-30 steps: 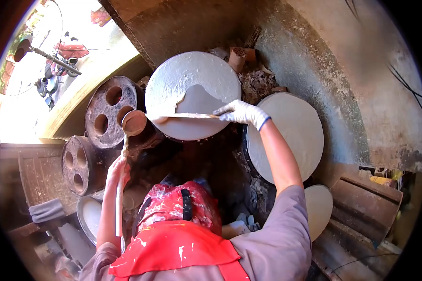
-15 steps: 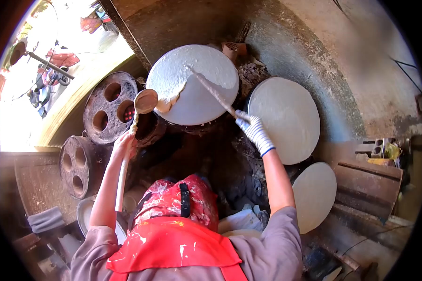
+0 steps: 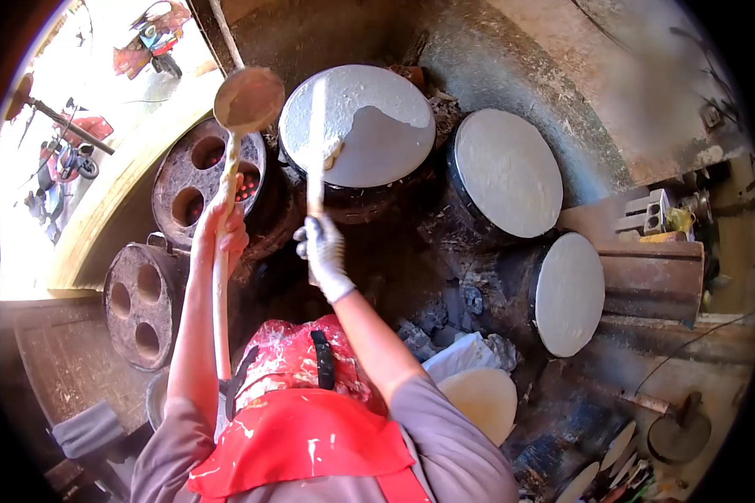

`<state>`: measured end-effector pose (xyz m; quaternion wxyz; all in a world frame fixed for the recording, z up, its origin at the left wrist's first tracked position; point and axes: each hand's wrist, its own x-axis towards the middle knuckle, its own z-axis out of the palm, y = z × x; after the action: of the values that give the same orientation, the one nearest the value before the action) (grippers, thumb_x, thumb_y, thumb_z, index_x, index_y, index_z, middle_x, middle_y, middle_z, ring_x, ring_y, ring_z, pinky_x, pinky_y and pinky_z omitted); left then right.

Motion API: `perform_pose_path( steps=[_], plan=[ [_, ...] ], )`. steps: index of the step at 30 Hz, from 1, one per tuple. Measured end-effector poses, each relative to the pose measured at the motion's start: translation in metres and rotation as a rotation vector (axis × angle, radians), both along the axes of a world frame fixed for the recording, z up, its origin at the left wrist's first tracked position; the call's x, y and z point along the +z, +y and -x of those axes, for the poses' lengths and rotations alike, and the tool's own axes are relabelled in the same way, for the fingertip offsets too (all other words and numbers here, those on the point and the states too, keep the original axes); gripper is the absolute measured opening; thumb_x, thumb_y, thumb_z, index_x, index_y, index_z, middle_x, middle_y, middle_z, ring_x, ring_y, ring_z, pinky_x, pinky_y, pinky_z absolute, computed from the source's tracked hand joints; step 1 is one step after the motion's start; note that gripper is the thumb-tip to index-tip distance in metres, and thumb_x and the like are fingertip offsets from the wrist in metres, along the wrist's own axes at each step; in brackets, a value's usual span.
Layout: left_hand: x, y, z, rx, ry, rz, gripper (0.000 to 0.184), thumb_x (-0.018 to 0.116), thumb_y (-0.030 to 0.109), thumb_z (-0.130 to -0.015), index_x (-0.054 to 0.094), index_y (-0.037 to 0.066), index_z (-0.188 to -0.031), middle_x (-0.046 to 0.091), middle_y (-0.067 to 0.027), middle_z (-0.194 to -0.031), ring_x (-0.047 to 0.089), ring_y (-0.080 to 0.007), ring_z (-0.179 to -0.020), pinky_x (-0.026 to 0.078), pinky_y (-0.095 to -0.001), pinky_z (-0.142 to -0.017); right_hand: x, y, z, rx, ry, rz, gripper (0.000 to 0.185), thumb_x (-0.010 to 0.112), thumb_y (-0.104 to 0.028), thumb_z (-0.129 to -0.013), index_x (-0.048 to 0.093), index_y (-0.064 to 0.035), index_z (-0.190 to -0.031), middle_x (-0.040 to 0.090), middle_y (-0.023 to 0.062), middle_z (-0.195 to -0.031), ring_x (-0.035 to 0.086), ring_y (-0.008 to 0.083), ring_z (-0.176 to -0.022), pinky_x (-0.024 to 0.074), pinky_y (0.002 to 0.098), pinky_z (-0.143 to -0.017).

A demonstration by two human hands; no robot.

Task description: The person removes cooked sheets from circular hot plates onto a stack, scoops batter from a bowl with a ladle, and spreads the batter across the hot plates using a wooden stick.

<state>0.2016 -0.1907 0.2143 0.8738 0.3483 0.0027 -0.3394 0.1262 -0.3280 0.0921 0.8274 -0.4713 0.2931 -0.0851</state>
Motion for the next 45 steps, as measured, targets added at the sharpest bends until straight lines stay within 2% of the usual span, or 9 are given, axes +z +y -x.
perform_pose_path(
  steps=[5, 11, 16, 19, 22, 26, 39, 42, 45],
  plan=[
    [-0.015, 0.031, 0.032, -0.008, 0.147, -0.132, 0.049, 0.057, 0.026, -0.081, 0.039, 0.01, -0.124, 0.04, -0.001, -0.059, 0.031, -0.0085, -0.034, 0.027, -0.0196, -0.034, -0.043, 0.039, -0.023, -0.043, 0.212, -0.254, 0.024, 0.047, -0.035, -0.088, 0.053, -0.0151, -0.099, 0.045, -0.0009, -0.052, 0.035, 0.0075, -0.035, 0.0273, 0.022, -0.031],
    [-0.046, 0.056, 0.045, -0.039, 0.237, -0.143, 0.046, 0.056, 0.026, -0.081, 0.04, 0.013, -0.123, 0.039, 0.0001, -0.059, 0.034, -0.0077, -0.037, 0.029, -0.0206, -0.038, -0.033, -0.01, 0.066, -0.051, 0.253, -0.369, 0.042, 0.051, -0.044, -0.084, 0.051, -0.0131, -0.113, 0.043, -0.0028, -0.05, 0.034, 0.0065, -0.033, 0.0261, 0.021, -0.031],
    [-0.055, 0.053, 0.047, -0.085, 0.266, -0.164, 0.043, 0.056, 0.026, -0.081, 0.043, 0.013, -0.12, 0.039, 0.0, -0.059, 0.033, -0.008, -0.037, 0.029, -0.0199, -0.037, -0.012, -0.09, 0.112, -0.004, 0.349, -0.307, 0.047, 0.054, -0.046, -0.082, 0.05, -0.0089, -0.112, 0.045, -0.0022, -0.051, 0.036, 0.0052, -0.034, 0.0289, 0.0188, -0.032],
    [-0.054, 0.041, 0.05, -0.083, 0.267, -0.166, 0.043, 0.055, 0.026, -0.081, 0.043, 0.013, -0.12, 0.039, 0.0, -0.059, 0.033, -0.008, -0.037, 0.029, -0.0197, -0.037, 0.002, -0.104, 0.103, -0.086, 0.3, -0.017, 0.039, 0.051, -0.04, -0.085, 0.056, -0.0049, -0.102, 0.049, -0.0006, -0.051, 0.041, 0.0058, -0.035, 0.0316, 0.0197, -0.032],
    [-0.05, 0.026, 0.052, -0.066, 0.292, -0.184, 0.043, 0.055, 0.026, -0.081, 0.043, 0.013, -0.121, 0.039, -0.0003, -0.059, 0.033, -0.0081, -0.036, 0.029, -0.0196, -0.036, 0.005, -0.062, 0.078, 0.215, 0.332, 0.132, 0.038, 0.048, -0.038, -0.087, 0.058, -0.0024, -0.099, 0.05, -0.0002, -0.051, 0.04, 0.0061, -0.035, 0.0316, 0.0197, -0.034],
    [-0.043, 0.008, 0.051, -0.036, 0.323, -0.177, 0.043, 0.056, 0.025, -0.082, 0.042, 0.013, -0.121, 0.038, -0.001, -0.059, 0.032, -0.0085, -0.036, 0.029, -0.0196, -0.035, -0.013, -0.104, 0.092, 0.28, 0.39, 0.02, 0.042, 0.047, -0.041, -0.087, 0.059, -0.0015, -0.096, 0.05, 0.0004, -0.049, 0.04, 0.0061, -0.035, 0.0303, 0.0206, -0.034],
    [-0.037, -0.066, 0.066, 0.094, 0.418, -0.064, 0.041, 0.048, 0.018, -0.088, 0.037, 0.009, -0.127, 0.04, -0.0005, -0.059, 0.033, -0.0052, -0.039, 0.033, -0.0157, -0.034, 0.0, -0.281, 0.071, 0.289, 0.432, 0.335, 0.04, 0.047, -0.039, -0.088, 0.059, -0.0008, -0.093, 0.054, 0.0038, -0.05, 0.044, 0.0086, -0.033, 0.0334, 0.0191, -0.032],
    [-0.043, -0.078, 0.067, 0.092, 0.431, 0.002, 0.041, 0.047, 0.018, -0.088, 0.037, 0.009, -0.127, 0.039, -0.0007, -0.059, 0.033, -0.0058, -0.039, 0.034, -0.0167, -0.034, -0.003, -0.264, 0.085, 0.582, 0.446, 0.379, 0.041, 0.044, -0.04, -0.089, 0.061, -0.0026, -0.09, 0.055, 0.005, -0.049, 0.043, 0.0102, -0.032, 0.0334, 0.0233, -0.031],
    [-0.04, -0.089, 0.072, 0.108, 0.443, -0.029, 0.042, 0.047, 0.019, -0.088, 0.036, 0.01, -0.128, 0.039, -0.0009, -0.058, 0.034, -0.0065, -0.038, 0.035, -0.0176, -0.035, -0.01, -0.317, 0.068, 0.382, 0.433, 0.493, 0.043, 0.042, -0.043, -0.089, 0.061, -0.0049, -0.085, 0.054, 0.0043, -0.049, 0.042, 0.01, -0.032, 0.0337, 0.0246, -0.032]
  ],
)
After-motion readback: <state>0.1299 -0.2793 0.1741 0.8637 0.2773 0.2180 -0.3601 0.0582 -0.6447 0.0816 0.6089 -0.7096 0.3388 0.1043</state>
